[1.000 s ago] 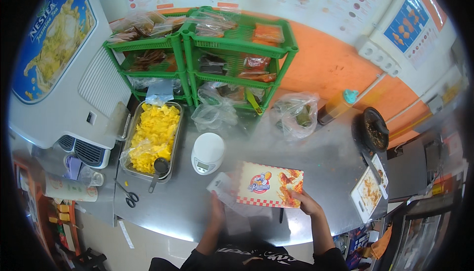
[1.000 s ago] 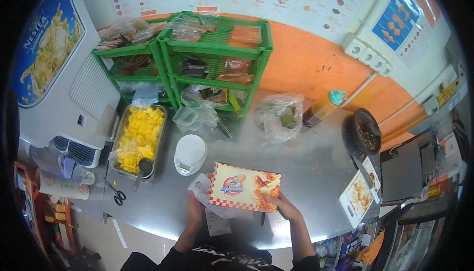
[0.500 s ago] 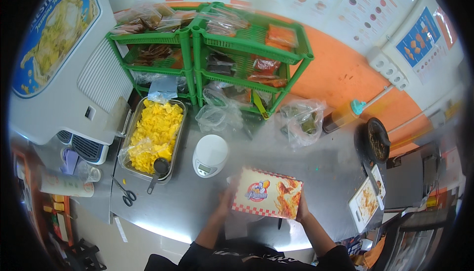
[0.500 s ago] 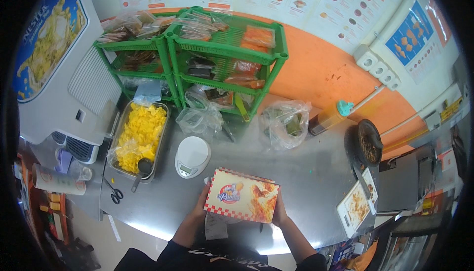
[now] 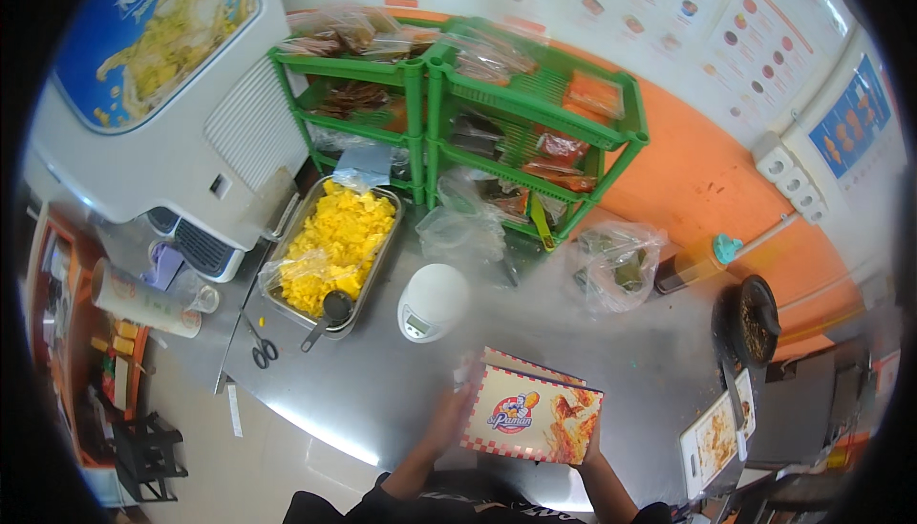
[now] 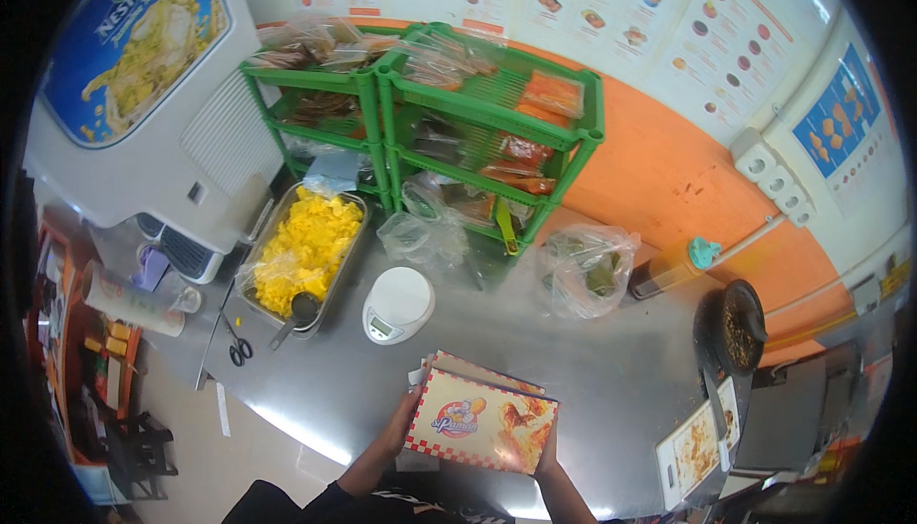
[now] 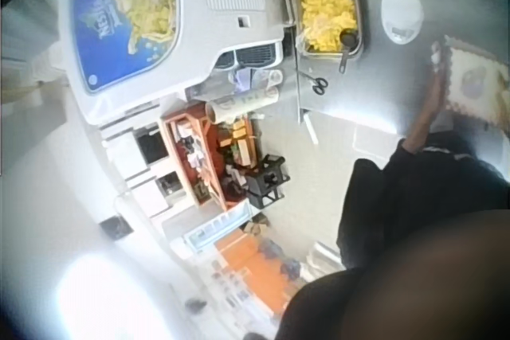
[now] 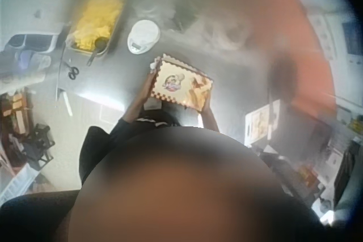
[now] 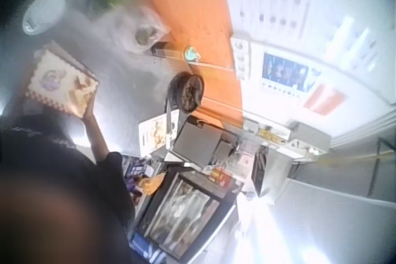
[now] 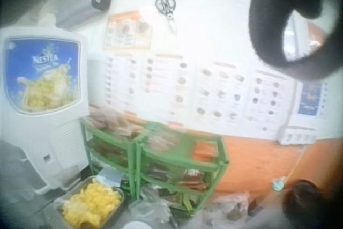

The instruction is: The person places fried chicken pieces into a branded box, closes it, and then places the box into a clear plastic bag. They repeat this process for a second box. Finally, they hand the packaged items to a customer at the counter.

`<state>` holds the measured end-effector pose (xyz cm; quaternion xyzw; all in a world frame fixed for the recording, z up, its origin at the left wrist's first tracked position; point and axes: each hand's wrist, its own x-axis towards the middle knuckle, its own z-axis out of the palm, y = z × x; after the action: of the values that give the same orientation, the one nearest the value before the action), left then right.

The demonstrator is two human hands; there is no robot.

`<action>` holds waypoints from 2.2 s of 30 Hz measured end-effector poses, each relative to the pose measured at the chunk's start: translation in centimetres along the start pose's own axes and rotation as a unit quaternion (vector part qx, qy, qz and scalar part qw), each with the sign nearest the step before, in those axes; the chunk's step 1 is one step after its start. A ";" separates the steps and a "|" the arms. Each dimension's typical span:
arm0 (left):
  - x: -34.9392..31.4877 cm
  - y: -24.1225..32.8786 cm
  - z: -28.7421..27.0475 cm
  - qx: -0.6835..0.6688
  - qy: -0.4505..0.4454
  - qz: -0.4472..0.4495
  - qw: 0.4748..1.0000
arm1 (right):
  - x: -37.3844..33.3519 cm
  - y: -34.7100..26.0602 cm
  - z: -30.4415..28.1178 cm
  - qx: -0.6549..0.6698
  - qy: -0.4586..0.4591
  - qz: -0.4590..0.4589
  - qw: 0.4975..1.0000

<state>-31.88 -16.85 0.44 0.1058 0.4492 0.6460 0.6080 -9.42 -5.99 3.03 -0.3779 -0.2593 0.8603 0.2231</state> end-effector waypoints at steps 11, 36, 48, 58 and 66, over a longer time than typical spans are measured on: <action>-11.1 3.5 -2.4 -0.072 0.154 0.008 0.985 | -1.4 2.5 6.3 -0.049 -0.094 0.045 0.993; -58.0 20.6 -52.9 0.024 0.377 0.226 0.898 | -1.8 51.1 62.2 -0.133 -0.389 0.285 0.866; -49.8 47.3 -80.3 0.013 0.314 0.211 0.926 | 16.3 59.7 89.5 -0.048 -0.395 0.181 0.899; -29.8 66.5 -94.1 0.106 0.113 0.097 0.983 | 33.3 59.3 98.8 -0.038 -0.183 0.006 0.982; -14.9 73.5 -96.8 0.156 -0.079 0.029 0.984 | 39.4 58.8 101.5 0.032 -0.003 -0.146 0.989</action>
<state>-145.21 -63.20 3.09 0.2634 0.4917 0.5745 0.5990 -122.43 -56.38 4.67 -0.3257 -0.2847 0.8276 0.3577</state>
